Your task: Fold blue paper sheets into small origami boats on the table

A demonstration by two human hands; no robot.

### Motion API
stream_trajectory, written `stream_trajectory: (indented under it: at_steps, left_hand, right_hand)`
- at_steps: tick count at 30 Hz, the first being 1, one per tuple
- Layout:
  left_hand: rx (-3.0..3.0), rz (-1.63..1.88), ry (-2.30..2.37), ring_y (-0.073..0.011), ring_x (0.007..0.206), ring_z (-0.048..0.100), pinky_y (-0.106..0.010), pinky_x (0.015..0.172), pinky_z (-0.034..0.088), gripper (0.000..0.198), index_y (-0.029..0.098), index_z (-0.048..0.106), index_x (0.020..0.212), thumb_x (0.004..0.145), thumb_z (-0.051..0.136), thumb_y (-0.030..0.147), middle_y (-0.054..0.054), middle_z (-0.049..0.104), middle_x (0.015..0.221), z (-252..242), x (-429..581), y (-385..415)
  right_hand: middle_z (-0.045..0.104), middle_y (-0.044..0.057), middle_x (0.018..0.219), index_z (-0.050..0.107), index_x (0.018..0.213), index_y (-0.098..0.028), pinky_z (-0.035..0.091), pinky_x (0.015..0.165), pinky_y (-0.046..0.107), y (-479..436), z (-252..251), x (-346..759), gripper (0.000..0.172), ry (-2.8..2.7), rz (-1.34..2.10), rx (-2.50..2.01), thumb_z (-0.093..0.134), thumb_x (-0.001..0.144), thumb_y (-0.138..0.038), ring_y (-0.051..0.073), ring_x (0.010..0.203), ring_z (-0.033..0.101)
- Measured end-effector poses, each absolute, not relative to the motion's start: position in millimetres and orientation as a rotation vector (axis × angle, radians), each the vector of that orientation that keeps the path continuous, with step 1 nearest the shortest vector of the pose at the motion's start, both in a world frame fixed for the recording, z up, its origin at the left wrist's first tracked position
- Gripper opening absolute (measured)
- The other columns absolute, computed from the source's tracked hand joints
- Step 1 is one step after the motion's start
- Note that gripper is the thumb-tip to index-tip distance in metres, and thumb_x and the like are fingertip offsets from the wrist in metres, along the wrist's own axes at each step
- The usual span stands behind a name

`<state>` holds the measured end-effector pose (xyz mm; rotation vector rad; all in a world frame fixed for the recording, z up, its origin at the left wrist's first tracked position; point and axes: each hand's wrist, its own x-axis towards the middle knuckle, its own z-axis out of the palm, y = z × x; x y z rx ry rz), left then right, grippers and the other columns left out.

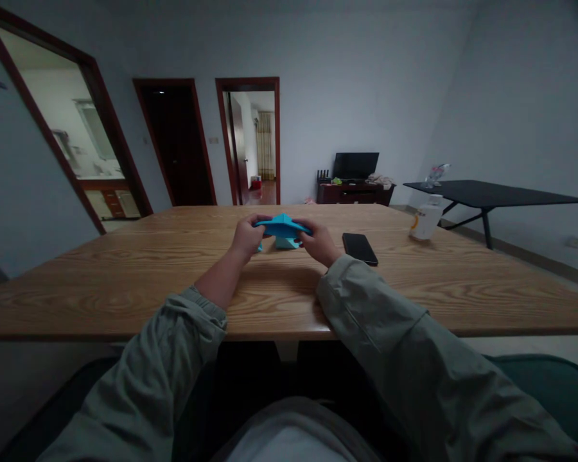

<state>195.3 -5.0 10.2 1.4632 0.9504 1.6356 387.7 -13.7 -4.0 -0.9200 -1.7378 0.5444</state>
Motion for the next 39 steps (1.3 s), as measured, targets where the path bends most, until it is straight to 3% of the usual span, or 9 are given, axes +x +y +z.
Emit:
stream_trajectory:
  at_steps: [4,6,9,14,21,24,28,34,39]
  left_hand:
    - [1.363,1.617,0.855,-0.0169,0.084,0.066,-0.036,0.072,0.059,0.018,0.016,0.065,0.083,0.067,0.058,0.015,-0.006,0.066,0.106,11.8,192.3,-6.3]
    - [1.316,1.611,0.803,-0.0153,0.081,0.066,-0.035,0.073,0.058,0.023,0.018,0.063,0.093,0.069,0.061,0.017,-0.005,0.066,0.102,12.4,193.4,-7.5]
    - [1.223,1.566,0.731,-0.0138,0.075,0.066,-0.035,0.074,0.057,0.036,0.024,0.055,0.109,0.075,0.067,0.027,-0.002,0.065,0.093,12.1,198.3,-9.8]
    - [1.202,1.359,0.688,-0.0166,0.071,0.067,-0.037,0.076,0.056,0.039,0.019,0.055,0.094,0.076,0.069,0.051,-0.004,0.065,0.088,8.3,207.9,-16.3]
    - [1.304,1.245,0.487,-0.0163,0.081,0.067,-0.032,0.08,0.053,0.031,0.016,0.063,0.098,0.071,0.072,0.029,-0.005,0.069,0.096,7.5,205.4,-20.1]
    - [1.396,1.245,0.49,-0.0175,0.091,0.066,-0.031,0.083,0.051,0.037,0.016,0.065,0.104,0.07,0.074,0.028,-0.006,0.069,0.102,5.0,206.3,-18.3]
    - [1.56,1.236,0.653,-0.0193,0.092,0.064,-0.033,0.083,0.05,0.04,0.016,0.067,0.098,0.066,0.079,0.036,-0.007,0.07,0.102,-0.4,208.8,-14.6]
    - [1.706,1.229,0.672,-0.02,0.086,0.064,-0.036,0.086,0.048,0.042,0.012,0.068,0.096,0.065,0.079,0.038,-0.007,0.072,0.092,-3.2,208.7,-8.9]
    - [1.834,1.347,0.804,-0.019,0.08,0.062,-0.031,0.075,0.049,0.036,0.012,0.066,0.099,0.073,0.067,0.037,-0.005,0.069,0.089,3.5,205.8,-12.8]
  right_hand:
    - [0.067,0.007,0.117,0.054,0.137,-0.024,0.052,0.087,0.038,-21.0,-3.3,388.6,0.056,-1.954,0.304,-0.893,0.051,0.082,-0.016,0.021,0.091,0.066]
    - [0.062,0.008,0.128,0.05,0.141,-0.023,0.046,0.097,0.04,-24.8,-2.2,386.8,0.06,-2.036,0.211,-0.879,0.052,0.082,-0.014,0.024,0.108,0.061]
    - [0.059,0.008,0.134,0.048,0.142,-0.021,0.043,0.101,0.04,-27.9,-0.6,384.3,0.059,-2.037,0.155,-0.891,0.051,0.083,-0.016,0.025,0.117,0.057]
    - [0.06,0.005,0.134,0.054,0.138,-0.023,0.04,0.105,0.038,-29.4,0.3,382.9,0.052,-1.983,0.145,-0.91,0.05,0.086,-0.02,0.024,0.121,0.056]
    - [0.063,0.009,0.129,0.057,0.133,-0.019,0.043,0.101,0.038,-35.1,2.1,380.7,0.05,-2.023,0.151,-0.829,0.056,0.088,-0.038,0.026,0.116,0.058]
    - [0.07,0.008,0.11,0.062,0.126,-0.018,0.048,0.087,0.035,-34.5,2.1,380.1,0.043,-1.995,0.15,-0.862,0.055,0.088,-0.037,0.023,0.096,0.065]
    - [0.071,0.004,0.088,0.064,0.116,-0.018,0.048,0.072,0.03,-30.3,-1.4,380.5,0.036,-1.92,0.17,-0.964,0.056,0.086,-0.036,0.019,0.074,0.063]
    - [0.067,0.009,0.11,0.052,0.13,-0.018,0.048,0.084,0.035,-28.5,-4.3,379.4,0.057,-1.923,0.182,-0.855,0.067,0.076,-0.034,0.023,0.093,0.063]
    - [0.061,0.011,0.121,0.051,0.13,-0.019,0.047,0.089,0.039,-23.0,-4.5,383.3,0.057,-1.911,0.195,-0.786,0.064,0.08,-0.043,0.025,0.105,0.059]
